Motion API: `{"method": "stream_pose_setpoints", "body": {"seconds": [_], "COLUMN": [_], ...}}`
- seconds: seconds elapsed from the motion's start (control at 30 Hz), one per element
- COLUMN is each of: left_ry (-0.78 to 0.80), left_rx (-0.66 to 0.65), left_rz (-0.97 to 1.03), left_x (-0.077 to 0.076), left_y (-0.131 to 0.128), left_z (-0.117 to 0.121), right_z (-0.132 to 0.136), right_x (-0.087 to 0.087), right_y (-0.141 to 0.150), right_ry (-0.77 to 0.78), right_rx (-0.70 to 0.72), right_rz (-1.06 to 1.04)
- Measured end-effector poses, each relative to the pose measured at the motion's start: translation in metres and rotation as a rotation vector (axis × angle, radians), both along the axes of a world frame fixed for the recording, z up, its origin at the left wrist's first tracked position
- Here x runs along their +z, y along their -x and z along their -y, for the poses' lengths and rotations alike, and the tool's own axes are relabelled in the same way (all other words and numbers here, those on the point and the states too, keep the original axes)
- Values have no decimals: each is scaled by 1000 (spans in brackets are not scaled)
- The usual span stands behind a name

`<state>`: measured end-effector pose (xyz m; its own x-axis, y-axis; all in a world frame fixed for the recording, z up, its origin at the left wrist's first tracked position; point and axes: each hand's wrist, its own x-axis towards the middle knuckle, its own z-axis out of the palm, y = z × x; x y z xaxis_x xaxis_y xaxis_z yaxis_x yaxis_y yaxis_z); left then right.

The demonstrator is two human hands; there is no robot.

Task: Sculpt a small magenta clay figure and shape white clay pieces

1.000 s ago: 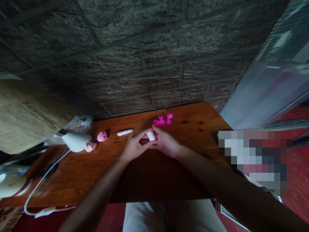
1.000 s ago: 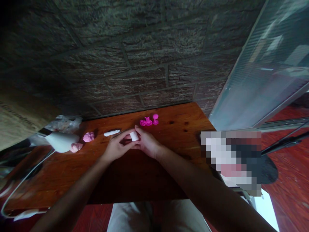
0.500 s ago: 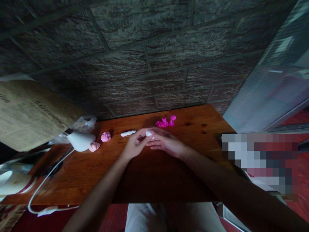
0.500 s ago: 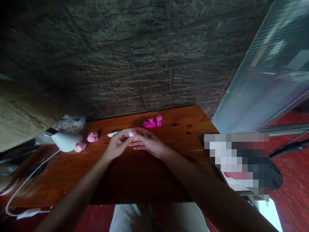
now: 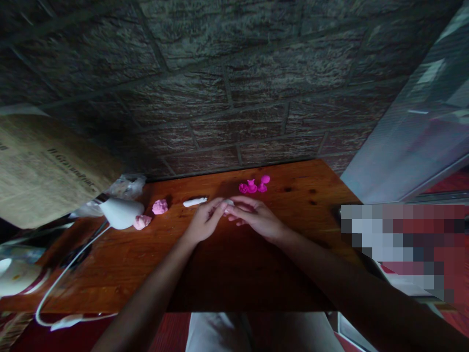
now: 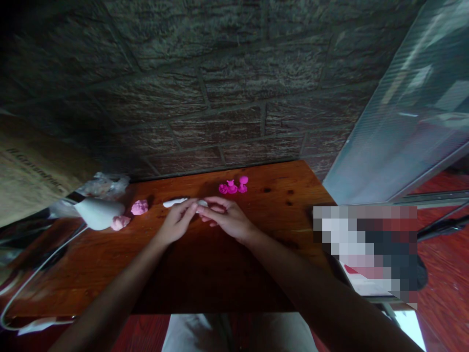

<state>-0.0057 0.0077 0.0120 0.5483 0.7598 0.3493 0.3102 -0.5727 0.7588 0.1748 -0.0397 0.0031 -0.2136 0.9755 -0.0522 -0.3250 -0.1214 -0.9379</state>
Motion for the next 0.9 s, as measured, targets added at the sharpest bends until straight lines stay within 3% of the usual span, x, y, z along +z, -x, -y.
{"method": "stream_pose_setpoints", "body": {"seconds": [0.3,0.9], "left_ry": [-53,77], "left_rx": [-74,-89], "left_rz": [-116,61], "left_x": [-2,-3], "left_y": [2,2], "left_z": [-2,-3], "right_z": [0,1], "right_x": [-2,3], "right_y": [3,-1], "right_ry": [11,-75], "right_rx": [-35,39], "right_rz": [9,10]}}
